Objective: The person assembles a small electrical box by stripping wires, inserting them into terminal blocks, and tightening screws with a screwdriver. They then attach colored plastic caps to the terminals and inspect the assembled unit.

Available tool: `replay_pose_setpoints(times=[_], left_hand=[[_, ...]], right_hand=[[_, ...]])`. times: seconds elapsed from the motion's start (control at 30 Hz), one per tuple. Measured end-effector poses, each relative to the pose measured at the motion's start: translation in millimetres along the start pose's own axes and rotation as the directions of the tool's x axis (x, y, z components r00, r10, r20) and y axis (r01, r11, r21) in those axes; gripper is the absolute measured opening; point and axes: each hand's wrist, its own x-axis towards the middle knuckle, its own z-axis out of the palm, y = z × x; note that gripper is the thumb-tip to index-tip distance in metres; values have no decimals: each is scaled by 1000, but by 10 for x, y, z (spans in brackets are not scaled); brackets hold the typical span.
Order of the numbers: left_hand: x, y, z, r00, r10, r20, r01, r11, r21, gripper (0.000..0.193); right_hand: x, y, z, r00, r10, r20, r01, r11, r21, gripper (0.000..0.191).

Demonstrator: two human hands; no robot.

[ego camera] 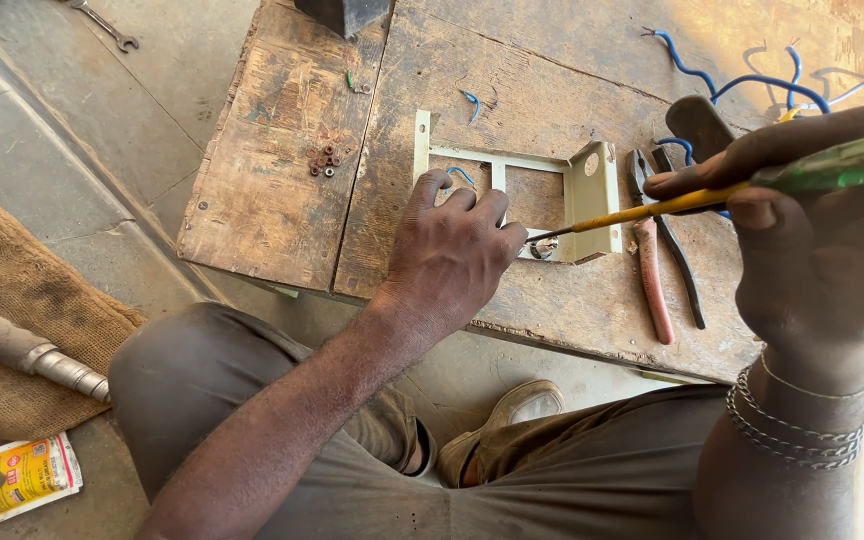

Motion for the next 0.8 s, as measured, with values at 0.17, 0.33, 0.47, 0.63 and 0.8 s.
replay_pose_setpoints(times=[0.17,0.33,0.47,0.63,0.8], left_hand=[[6,40,26,1000,-7,12,7,1000,12,14],[36,60,96,1000,-14,9,14,999,35,19],[109,47,186,992,-97,80,95,995,24,32],[172,-46,287,990,-140,-7,139,988,-73,34],[47,-160,302,982,-132,-134,105,976,-190,24]], right_hand=[[-26,-23,-31,986,139,-86,-131,987,92,55],[-35,-40,37,915,189,-356,-103,963,247,46],[95,76,219,822,209,-529,26,916,401,41],[615,137,411,928,158,-336,119,731,672,37],[1241,242,350,854,-458,245,-148,237,960,33]])
